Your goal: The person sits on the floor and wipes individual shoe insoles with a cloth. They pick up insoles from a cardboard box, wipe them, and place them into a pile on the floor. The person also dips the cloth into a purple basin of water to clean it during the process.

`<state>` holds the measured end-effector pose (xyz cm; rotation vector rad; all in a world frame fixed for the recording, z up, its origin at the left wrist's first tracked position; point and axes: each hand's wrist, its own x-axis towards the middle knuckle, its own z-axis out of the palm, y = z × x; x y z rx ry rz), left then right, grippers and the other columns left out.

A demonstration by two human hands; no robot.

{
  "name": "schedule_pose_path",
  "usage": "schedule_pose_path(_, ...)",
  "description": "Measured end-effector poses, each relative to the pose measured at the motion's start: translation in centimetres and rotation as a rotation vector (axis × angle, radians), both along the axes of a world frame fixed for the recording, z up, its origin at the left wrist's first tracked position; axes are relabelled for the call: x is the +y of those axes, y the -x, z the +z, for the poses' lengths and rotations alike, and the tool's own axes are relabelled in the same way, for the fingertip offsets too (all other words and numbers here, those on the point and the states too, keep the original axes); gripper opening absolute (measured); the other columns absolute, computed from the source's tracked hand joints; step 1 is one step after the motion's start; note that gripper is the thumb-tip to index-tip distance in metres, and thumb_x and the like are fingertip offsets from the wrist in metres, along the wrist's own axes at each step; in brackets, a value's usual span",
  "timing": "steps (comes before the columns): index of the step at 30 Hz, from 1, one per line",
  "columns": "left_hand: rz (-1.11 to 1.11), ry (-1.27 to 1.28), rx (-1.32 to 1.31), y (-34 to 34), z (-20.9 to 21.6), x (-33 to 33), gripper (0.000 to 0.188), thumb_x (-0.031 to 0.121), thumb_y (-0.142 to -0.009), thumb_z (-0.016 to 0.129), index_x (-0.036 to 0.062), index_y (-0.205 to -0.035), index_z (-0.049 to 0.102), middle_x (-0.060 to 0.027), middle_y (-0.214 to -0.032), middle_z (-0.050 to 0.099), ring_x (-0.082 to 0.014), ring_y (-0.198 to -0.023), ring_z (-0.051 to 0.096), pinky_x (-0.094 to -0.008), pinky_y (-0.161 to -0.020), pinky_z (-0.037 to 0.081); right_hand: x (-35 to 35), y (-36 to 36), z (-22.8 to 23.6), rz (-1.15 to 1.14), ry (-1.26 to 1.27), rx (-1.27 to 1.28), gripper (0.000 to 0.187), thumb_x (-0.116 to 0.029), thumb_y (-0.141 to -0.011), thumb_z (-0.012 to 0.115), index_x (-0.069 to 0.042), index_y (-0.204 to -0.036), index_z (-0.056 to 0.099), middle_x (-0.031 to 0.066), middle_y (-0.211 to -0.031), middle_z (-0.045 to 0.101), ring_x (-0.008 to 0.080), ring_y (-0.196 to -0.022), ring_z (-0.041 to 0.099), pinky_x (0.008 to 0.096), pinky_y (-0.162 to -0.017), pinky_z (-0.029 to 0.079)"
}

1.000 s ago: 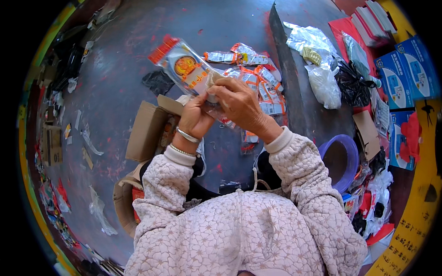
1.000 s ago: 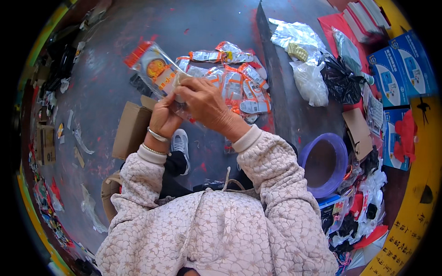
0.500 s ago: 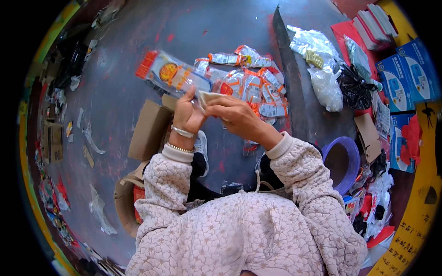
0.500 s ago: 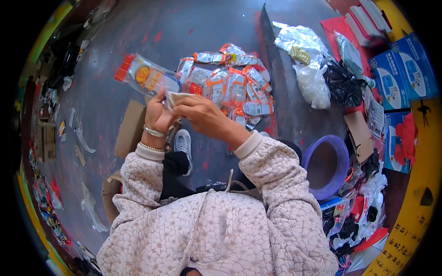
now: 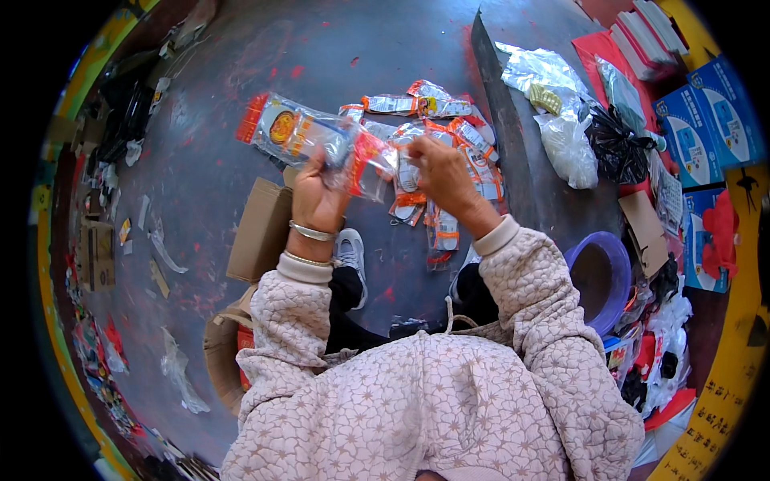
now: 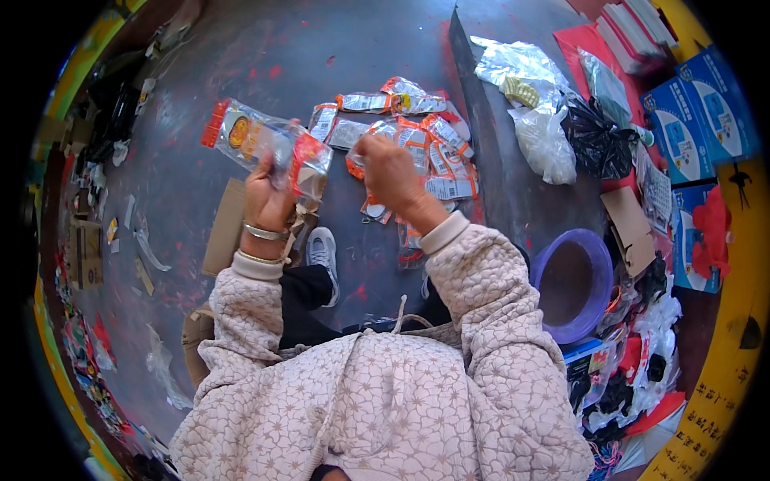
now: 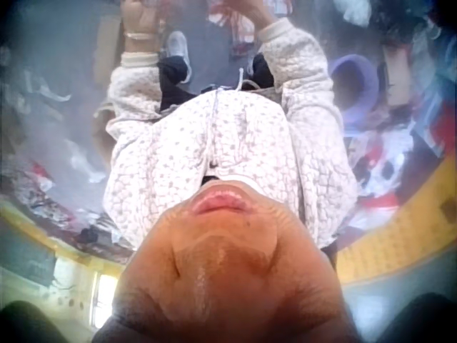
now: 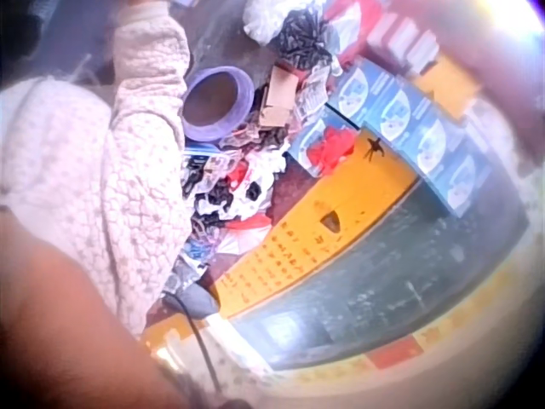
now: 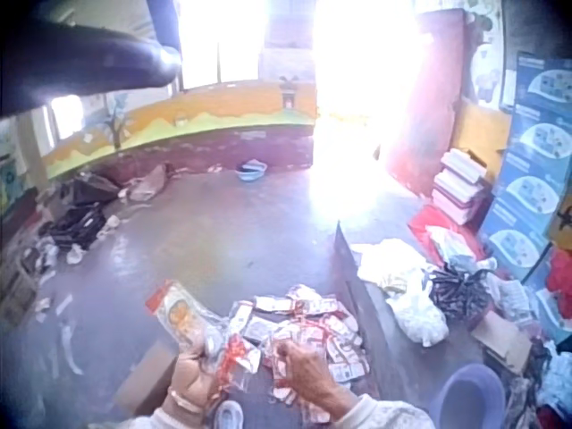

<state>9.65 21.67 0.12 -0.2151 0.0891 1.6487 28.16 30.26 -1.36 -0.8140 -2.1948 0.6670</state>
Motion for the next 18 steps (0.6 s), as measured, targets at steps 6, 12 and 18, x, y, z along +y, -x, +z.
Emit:
schedule_pose_path(6, 0.094, 0.097, 0.284, -0.1, 0.5, -0.6, 0.038, 0.017, -0.094, 0.036, -0.0015, -0.127, 0.034, -0.0206, -0.126, 0.044, -0.0363, -0.116, 0.045, -0.0517, -0.097, 0.038, 2.3, -2.1, 3.1, -0.233, 0.221, 0.215, 0.015, -0.011, -0.076, 0.063, -0.001, -0.087, 0.061, 0.0120, -0.072, 0.062, 0.0226, -0.064, 0.061, 0.0306, -0.059, 0.049)
schedule_pose_path(12, -0.241, 0.004, 0.797, -2.9, 1.7, -1.6, 0.035, 0.016, -0.094, 0.039, 0.0031, -0.126, 0.035, -0.0164, -0.122, 0.047, -0.0295, -0.103, 0.056, -0.0448, -0.082, 0.051, 2.4, -3.1, 6.8, 0.030, 1.059, 0.332, 0.028, -0.023, -0.080, 0.063, 0.003, -0.090, 0.061, 0.0079, -0.074, 0.061, 0.0149, -0.062, 0.059, 0.0254, -0.053, 0.048)
schedule_pose_path(18, -0.524, -0.029, 1.179, -4.3, 2.0, -2.2, 0.055, 0.019, -0.090, 0.052, 0.0077, -0.134, 0.021, -0.0111, -0.117, 0.049, -0.0236, -0.099, 0.058, -0.0363, -0.070, 0.057, 1.2, -2.6, 5.7, 0.108, 1.008, 0.028, 0.042, -0.031, -0.075, 0.067, 0.008, -0.091, 0.061, 0.0134, -0.080, 0.060, 0.0172, -0.068, 0.059, 0.0286, -0.058, 0.048)
